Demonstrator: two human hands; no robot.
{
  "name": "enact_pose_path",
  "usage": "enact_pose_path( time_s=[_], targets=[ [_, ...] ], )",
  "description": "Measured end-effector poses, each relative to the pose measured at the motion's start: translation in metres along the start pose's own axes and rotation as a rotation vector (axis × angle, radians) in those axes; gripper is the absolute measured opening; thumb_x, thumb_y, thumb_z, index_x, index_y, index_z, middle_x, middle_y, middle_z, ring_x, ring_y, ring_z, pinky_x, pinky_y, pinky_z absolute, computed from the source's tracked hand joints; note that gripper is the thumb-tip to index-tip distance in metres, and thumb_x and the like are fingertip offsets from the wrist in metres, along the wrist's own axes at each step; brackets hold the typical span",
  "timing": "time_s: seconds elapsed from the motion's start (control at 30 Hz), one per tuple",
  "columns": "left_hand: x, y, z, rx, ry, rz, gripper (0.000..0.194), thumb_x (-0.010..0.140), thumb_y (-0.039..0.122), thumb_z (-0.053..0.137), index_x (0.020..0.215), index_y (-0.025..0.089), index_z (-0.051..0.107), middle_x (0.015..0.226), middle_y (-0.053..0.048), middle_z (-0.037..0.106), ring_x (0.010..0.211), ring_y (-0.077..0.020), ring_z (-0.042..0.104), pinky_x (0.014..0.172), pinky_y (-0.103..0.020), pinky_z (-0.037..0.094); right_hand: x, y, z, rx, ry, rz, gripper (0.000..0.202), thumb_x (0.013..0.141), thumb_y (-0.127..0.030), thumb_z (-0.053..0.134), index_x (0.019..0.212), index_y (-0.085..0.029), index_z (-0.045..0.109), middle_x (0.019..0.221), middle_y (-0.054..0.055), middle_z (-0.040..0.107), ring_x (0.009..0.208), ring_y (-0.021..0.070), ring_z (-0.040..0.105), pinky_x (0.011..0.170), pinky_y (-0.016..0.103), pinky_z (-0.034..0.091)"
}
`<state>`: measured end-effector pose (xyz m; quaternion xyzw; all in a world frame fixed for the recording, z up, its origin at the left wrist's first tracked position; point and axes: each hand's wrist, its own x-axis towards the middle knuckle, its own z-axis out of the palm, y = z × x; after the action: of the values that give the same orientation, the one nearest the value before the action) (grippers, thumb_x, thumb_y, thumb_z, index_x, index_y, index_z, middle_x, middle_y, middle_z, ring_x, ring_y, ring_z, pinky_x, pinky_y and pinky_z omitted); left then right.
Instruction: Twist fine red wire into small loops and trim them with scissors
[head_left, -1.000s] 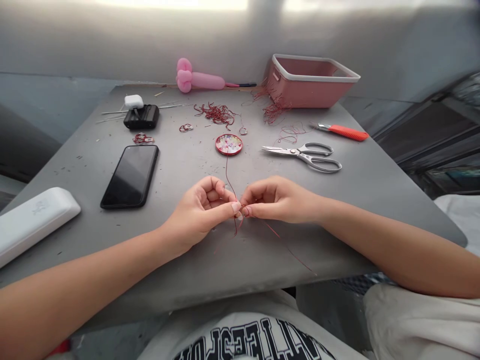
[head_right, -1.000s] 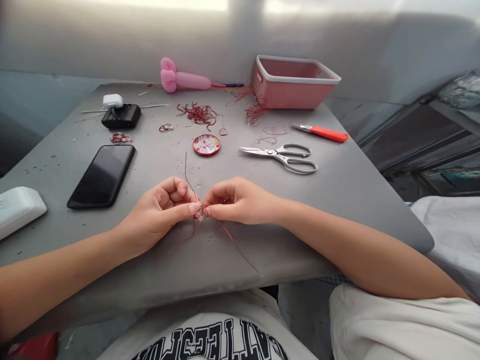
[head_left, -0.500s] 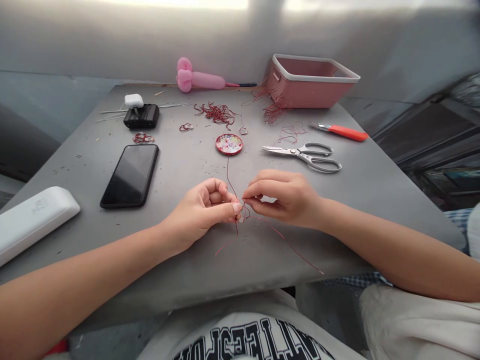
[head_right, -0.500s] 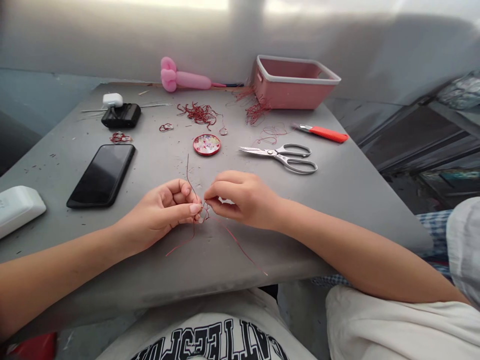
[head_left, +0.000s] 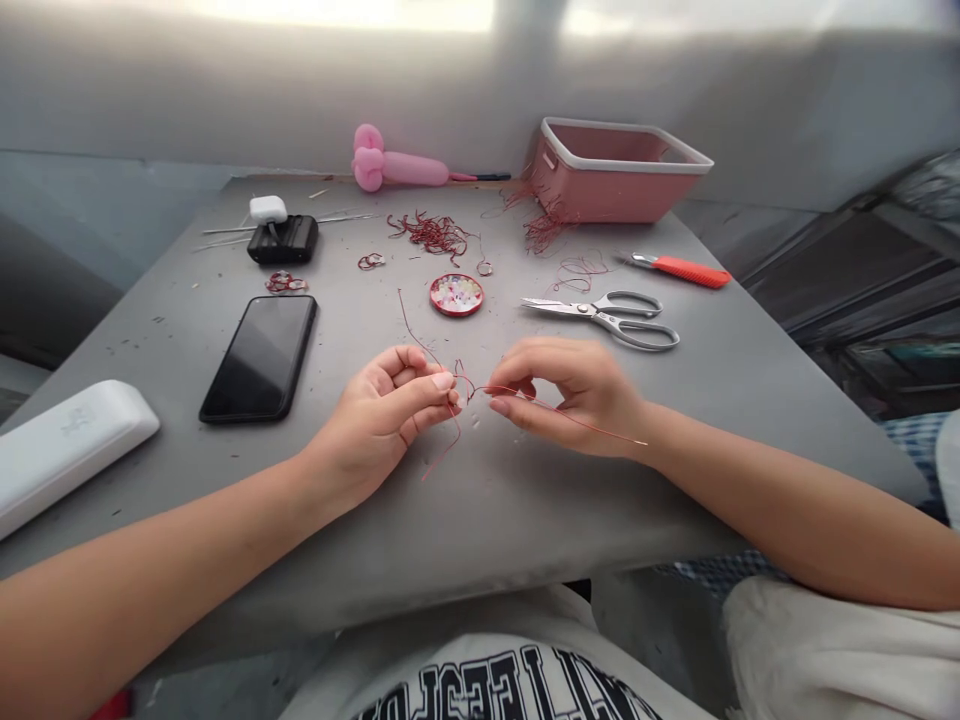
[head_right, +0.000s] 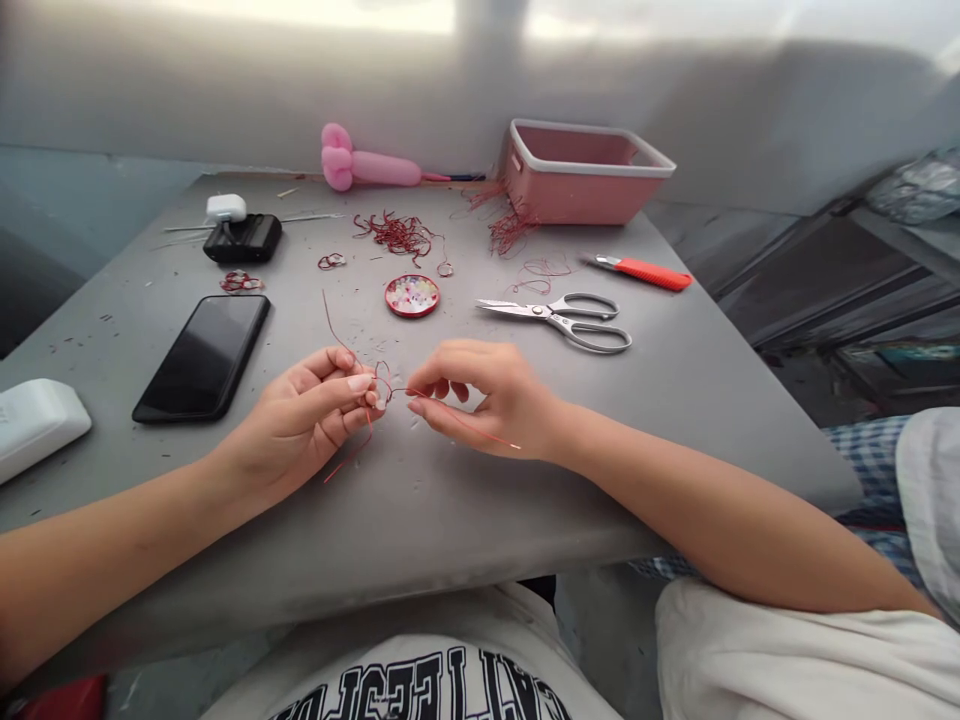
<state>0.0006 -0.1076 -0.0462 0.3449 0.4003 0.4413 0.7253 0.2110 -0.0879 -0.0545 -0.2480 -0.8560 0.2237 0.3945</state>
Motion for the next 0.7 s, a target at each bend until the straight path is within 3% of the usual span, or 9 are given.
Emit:
enact_pose_path(
  time_s=[0.1,0.3,0.57,0.63,0.7],
  targets=[
    [0.0005,-0.0009,-0.0006,0.016,-0.014,-0.01,0.028,0.075,0.016,0.077,0.082,0.019,0.051,0.075,0.004,0.066,0.07,-0.0079,0.065,0.07,-0.02,0.052,0.0003,-0.0012,0.0028,0.151,-0.041,0.121,0.008,0.087,-0.022,0.066,0.085,-0.015,0.066,0.072,0.002,0.065,0.062,0.0085,0.054,0.059,0.023,0.048],
    [-0.0012,-0.0027,0.0006,0.09,0.001,0.002,0.029,0.072,0.018,0.08,0.081,0.019,0.052,0.076,0.004,0.065,0.069,-0.0085,0.062,0.068,-0.021,0.052,-0.0001,-0.0023,0.0068,0.222,-0.047,0.159,0.012,0.088,-0.026,0.066,0.083,-0.015,0.068,0.072,0.001,0.066,0.063,0.0078,0.055,0.059,0.021,0.045],
    [-0.0018,-0.001,0.0003,0.064,-0.016,-0.056,0.029,0.071,0.017,0.081,0.086,0.018,0.056,0.074,0.004,0.064,0.069,-0.0094,0.063,0.066,-0.022,0.053,-0.0012,-0.0067,0.008,0.455,-0.075,0.504,0.025,0.091,-0.037,0.061,0.084,-0.014,0.067,0.074,0.002,0.063,0.066,0.0099,0.054,0.06,0.023,0.044],
    [-0.0017,-0.0004,0.0003,0.051,0.01,-0.062,0.027,0.071,0.015,0.079,0.087,0.017,0.057,0.074,0.003,0.065,0.068,-0.0091,0.063,0.068,-0.023,0.054,-0.002,-0.0068,0.0084,0.401,-0.079,0.497,0.026,0.092,-0.035,0.058,0.079,-0.014,0.064,0.069,0.001,0.06,0.062,0.009,0.052,0.057,0.022,0.043],
    [-0.0014,-0.0002,0.0,0.041,0.049,-0.047,0.026,0.072,0.014,0.078,0.087,0.018,0.057,0.075,0.003,0.067,0.067,-0.0089,0.064,0.068,-0.023,0.054,-0.0039,-0.0059,0.01,0.252,-0.083,0.362,0.024,0.091,-0.029,0.057,0.072,-0.015,0.061,0.063,0.0,0.056,0.057,0.0081,0.048,0.053,0.022,0.04]
  ],
)
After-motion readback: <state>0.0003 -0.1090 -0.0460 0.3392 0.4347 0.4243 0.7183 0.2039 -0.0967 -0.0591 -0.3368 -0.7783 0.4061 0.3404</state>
